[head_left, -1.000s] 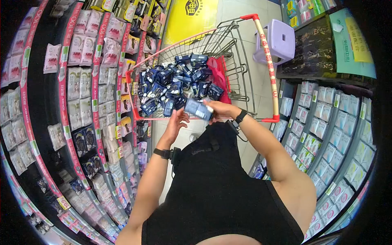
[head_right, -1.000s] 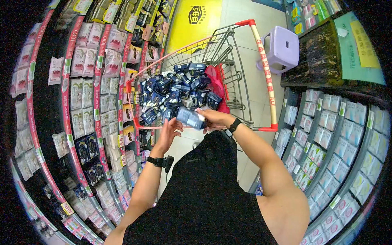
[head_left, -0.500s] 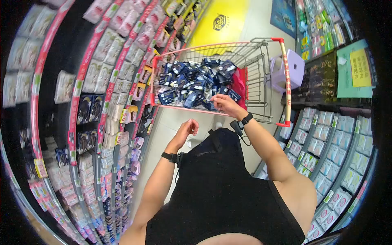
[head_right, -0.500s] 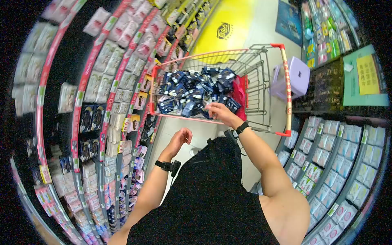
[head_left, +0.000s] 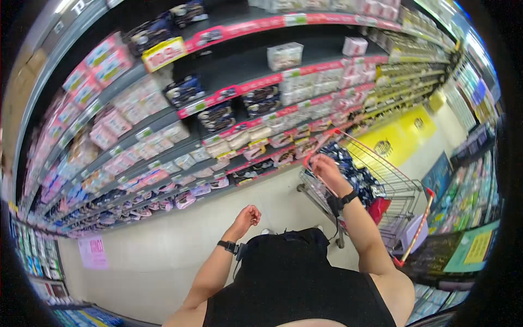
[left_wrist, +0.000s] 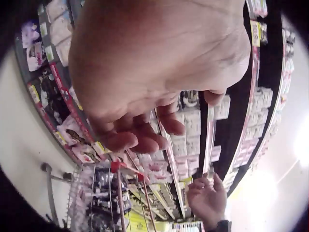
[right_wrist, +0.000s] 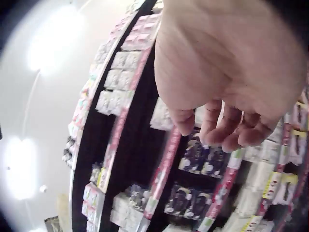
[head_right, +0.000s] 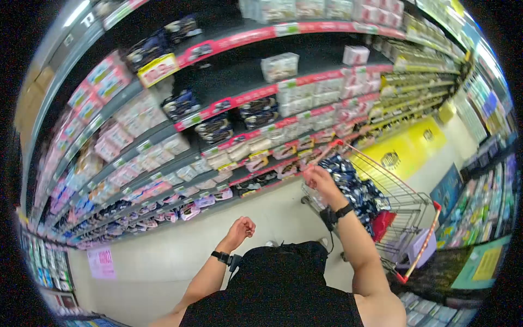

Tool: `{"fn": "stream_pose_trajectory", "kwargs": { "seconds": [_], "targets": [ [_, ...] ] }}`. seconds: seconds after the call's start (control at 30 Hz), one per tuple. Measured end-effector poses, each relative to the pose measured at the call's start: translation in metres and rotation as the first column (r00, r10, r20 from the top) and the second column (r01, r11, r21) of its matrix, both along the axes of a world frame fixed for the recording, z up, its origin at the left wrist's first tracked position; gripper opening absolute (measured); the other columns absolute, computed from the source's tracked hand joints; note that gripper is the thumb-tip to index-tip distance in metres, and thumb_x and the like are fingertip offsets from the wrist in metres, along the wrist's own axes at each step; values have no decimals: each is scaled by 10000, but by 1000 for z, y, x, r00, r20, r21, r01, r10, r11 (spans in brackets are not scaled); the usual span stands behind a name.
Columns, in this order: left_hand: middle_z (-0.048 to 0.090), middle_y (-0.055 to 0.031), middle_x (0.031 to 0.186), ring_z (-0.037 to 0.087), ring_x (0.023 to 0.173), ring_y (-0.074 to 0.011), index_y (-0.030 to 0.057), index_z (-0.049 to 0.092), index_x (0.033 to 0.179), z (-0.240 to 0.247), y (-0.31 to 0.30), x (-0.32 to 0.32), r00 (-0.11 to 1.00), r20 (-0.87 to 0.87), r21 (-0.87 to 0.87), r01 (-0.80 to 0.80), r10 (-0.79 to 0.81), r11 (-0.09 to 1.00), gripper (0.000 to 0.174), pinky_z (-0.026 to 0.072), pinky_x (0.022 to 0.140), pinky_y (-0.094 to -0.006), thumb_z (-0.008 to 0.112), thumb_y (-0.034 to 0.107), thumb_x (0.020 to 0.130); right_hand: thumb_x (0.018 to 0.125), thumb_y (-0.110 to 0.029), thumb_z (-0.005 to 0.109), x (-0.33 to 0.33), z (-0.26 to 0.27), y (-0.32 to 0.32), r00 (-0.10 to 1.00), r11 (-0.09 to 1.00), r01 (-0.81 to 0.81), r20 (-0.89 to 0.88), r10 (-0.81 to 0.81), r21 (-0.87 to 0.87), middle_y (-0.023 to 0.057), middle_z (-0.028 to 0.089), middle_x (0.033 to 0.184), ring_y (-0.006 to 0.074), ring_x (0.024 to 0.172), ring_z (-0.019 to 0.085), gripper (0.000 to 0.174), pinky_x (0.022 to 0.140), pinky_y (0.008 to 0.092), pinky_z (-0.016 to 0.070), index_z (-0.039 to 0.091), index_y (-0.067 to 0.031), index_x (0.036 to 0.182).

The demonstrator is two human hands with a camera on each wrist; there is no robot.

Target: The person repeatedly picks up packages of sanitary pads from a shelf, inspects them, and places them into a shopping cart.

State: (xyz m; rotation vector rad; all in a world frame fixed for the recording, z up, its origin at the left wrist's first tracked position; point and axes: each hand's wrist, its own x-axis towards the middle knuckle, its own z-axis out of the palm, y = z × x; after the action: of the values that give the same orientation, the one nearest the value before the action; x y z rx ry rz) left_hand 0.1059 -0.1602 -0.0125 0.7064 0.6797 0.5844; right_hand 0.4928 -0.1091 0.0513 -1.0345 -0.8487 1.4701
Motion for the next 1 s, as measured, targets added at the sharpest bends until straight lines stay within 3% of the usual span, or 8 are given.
{"fn": "stream_pose_trajectory", "kwargs": {
  "seconds": [0.4, 0.53, 0.6, 0.67, 0.73, 0.8, 0.87, 1.0],
  "targets": [
    [573, -52, 869, 513, 779, -155, 86, 540, 893, 5, -32, -126, 904, 154, 105, -417, 399, 903, 460, 397, 700, -293, 421, 523, 974, 962, -176, 641, -100, 294, 195, 768, 790, -313, 630, -116, 527, -45, 586, 822, 50, 772, 544, 104, 706, 230, 459, 626, -73, 973],
    [577, -39, 853, 521, 775, -148, 74, 564, 918, -6, -46, -129, 875, 182, 171, -478, 449, 861, 447, 394, 709, -284, 455, 505, 958, 953, -160, 639, -131, 366, 252, 706, 555, -385, 623, -337, 737, -17, 650, 899, 63, 831, 568, 121, 735, 247, 460, 648, -39, 952],
    [583, -31, 855, 528, 783, -145, 72, 575, 933, -15, -59, -133, 854, 168, 174, -518, 493, 838, 446, 396, 718, -280, 459, 501, 954, 939, -144, 641, -160, 407, 261, 726, 630, -312, 606, -325, 711, 20, 689, 954, 98, 875, 589, 146, 803, 276, 478, 645, 2, 937],
    [589, -26, 860, 534, 789, -143, 72, 584, 944, -21, -72, -142, 823, 149, 160, -567, 548, 808, 445, 399, 729, -278, 462, 500, 950, 937, -148, 636, -181, 427, 298, 670, 506, -410, 627, -398, 759, 54, 699, 956, 124, 903, 607, 158, 825, 309, 483, 640, 9, 938],
    [596, -21, 868, 540, 796, -143, 75, 589, 953, -25, -86, -149, 784, 136, 114, -619, 605, 777, 445, 404, 741, -277, 465, 503, 947, 886, -150, 645, -200, 441, 332, 447, 382, -535, 636, -629, 754, 155, 694, 1028, 268, 954, 650, 190, 859, 381, 498, 626, 3, 996],
    [600, -36, 862, 531, 808, -139, 72, 595, 954, -27, -96, -157, 760, 54, 105, -649, 647, 753, 412, 403, 741, -284, 469, 464, 978, 843, -127, 649, -217, 448, 349, 156, 401, -616, 604, -781, 678, 202, 675, 1068, 331, 976, 646, 219, 878, 412, 500, 614, -4, 1021],
    [596, -27, 859, 531, 801, -128, 77, 597, 958, -33, -109, -171, 752, -38, 163, -645, 658, 747, 361, 407, 729, -278, 480, 416, 993, 843, -136, 614, -232, 458, 358, -76, 615, -589, 721, -688, 524, 263, 634, 1198, 417, 1164, 583, 387, 983, 453, 476, 587, -9, 1207],
    [593, -15, 852, 534, 772, -115, 84, 594, 963, -31, -135, -190, 616, -196, 275, -713, 763, 645, 301, 413, 681, -263, 515, 372, 1002, 864, -117, 591, -257, 464, 395, -160, 795, -449, 838, -521, 409, 262, 509, 1409, 388, 1324, 483, 626, 1094, 419, 422, 410, -47, 1459]
  ]
}}
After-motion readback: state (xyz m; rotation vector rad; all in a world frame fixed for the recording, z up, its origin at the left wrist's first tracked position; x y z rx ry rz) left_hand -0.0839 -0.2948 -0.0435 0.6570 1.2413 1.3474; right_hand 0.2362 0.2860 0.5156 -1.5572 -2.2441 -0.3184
